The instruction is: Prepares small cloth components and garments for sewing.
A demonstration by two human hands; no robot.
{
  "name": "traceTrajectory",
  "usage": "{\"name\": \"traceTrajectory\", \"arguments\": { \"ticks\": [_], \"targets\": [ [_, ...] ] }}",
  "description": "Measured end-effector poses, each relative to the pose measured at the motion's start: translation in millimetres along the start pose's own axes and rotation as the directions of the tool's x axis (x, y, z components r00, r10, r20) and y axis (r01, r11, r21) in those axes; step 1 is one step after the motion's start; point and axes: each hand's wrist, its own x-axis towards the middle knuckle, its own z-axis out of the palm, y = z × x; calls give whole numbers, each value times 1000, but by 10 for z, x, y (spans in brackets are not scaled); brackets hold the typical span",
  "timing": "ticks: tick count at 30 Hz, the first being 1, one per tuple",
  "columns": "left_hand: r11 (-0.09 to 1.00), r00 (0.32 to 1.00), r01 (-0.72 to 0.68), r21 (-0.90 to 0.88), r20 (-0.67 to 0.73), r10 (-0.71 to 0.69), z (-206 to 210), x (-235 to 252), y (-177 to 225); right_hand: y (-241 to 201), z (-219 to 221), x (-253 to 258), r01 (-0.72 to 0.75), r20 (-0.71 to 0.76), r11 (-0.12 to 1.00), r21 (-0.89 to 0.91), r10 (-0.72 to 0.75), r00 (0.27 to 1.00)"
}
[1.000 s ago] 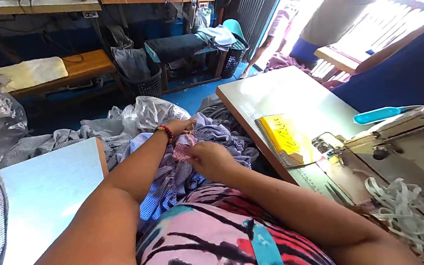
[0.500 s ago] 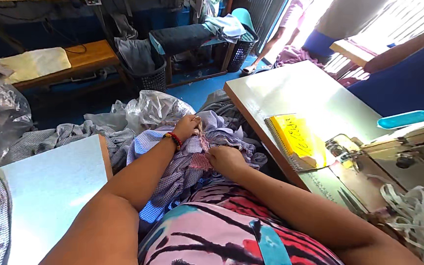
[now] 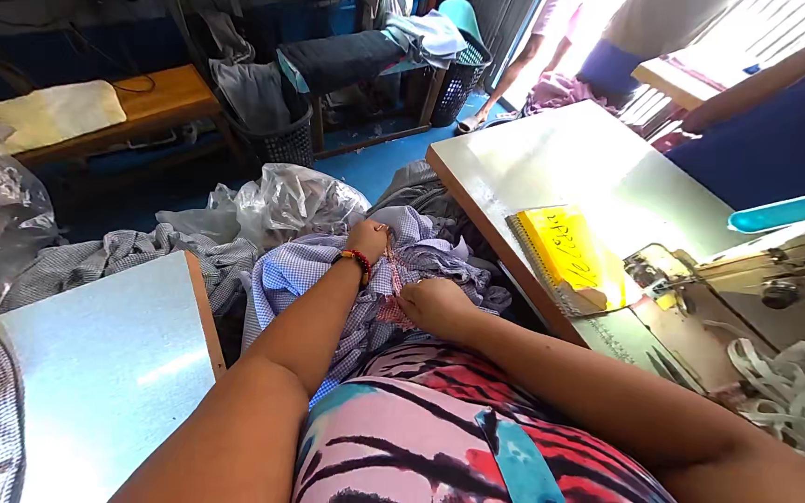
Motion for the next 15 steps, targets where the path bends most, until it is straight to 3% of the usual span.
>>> {"name": "traceTrajectory", "arguments": {
  "ticks": [2, 4, 8, 11, 15],
  "targets": [
    [998, 1000, 0, 69, 1, 0, 19, -47, 33, 18, 51, 13, 12, 18, 1000, 28, -12, 1000],
    [985, 996, -83, 149, -24, 88, 2, -195, 65, 37, 92, 8, 52, 21, 996, 74, -53, 998],
    [935, 963, -246, 256, -41, 265, -80, -687, 32, 226, 103, -111, 146, -97, 957, 252, -125, 987],
    [882, 991, -134, 451, 74, 113, -103, -809, 96, 445, 113, -264, 195, -210, 933, 301, -135, 968],
    [891, 991, -2, 455, 118, -58, -189, -535, 51, 758, 172, -507, 136, -304, 940, 312, -38, 952]
  ]
}}
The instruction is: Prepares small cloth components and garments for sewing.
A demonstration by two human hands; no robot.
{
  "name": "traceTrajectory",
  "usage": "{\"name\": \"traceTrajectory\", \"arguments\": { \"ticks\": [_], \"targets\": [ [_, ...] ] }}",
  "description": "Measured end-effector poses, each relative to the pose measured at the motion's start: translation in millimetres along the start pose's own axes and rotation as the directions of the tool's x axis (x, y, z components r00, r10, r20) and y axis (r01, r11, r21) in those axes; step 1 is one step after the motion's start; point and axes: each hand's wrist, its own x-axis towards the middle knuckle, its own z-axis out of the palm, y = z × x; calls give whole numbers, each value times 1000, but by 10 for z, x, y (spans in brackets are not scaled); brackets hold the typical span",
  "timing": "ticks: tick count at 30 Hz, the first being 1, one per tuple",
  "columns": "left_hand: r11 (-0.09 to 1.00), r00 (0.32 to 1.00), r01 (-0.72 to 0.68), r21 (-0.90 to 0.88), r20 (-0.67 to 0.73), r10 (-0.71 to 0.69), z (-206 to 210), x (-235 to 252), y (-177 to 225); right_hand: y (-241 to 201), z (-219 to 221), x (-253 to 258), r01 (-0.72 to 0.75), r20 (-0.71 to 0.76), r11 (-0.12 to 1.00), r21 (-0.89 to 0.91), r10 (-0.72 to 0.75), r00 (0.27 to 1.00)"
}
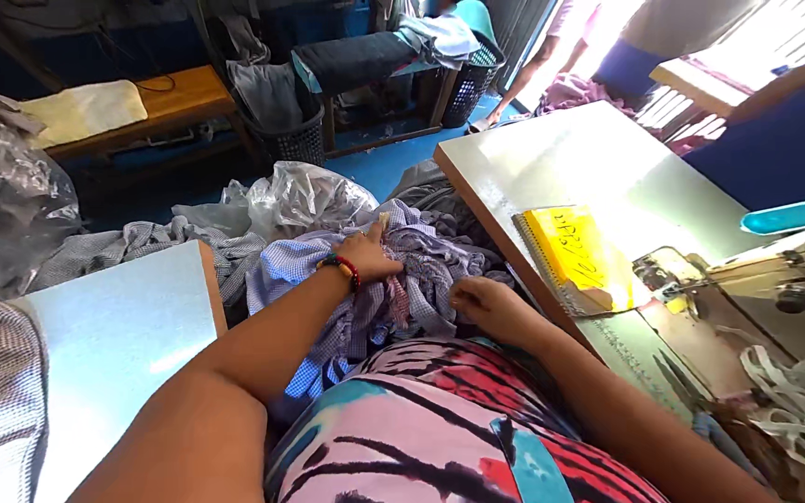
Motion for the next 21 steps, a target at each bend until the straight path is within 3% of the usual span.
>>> {"name": "traceTrajectory", "arguments": {
  "ticks": [5, 9, 12, 15, 18, 21],
  "targets": [
    [986, 989, -150, -70, -7, 150, 39, 363, -69, 443, 11, -390, -128, -176, 990, 60, 137, 975],
    [938, 961, -276, -208, -65, 268, 116, 293, -241, 593, 55, -743, -192, -254, 969, 158, 227, 940],
    [899, 961, -273, -342, -128, 244, 86, 130, -302, 678, 70, -962, -218, -302, 945, 243, 288, 909],
    [808, 922, -359, -468, -310, 230, 29, 21, -379, 735, 48, -1089, -234, -311, 929, 286, 321, 895],
    [747, 844, -510, -428, -417, 338, -265, -67, -557, 726, 12, -1104, -234, -296, 927, 294, 321, 900],
    [770, 805, -553, -317, -443, 396, -833, -248, -662, 710, -47, -1093, -233, -266, 930, 284, 310, 913]
  ]
}}
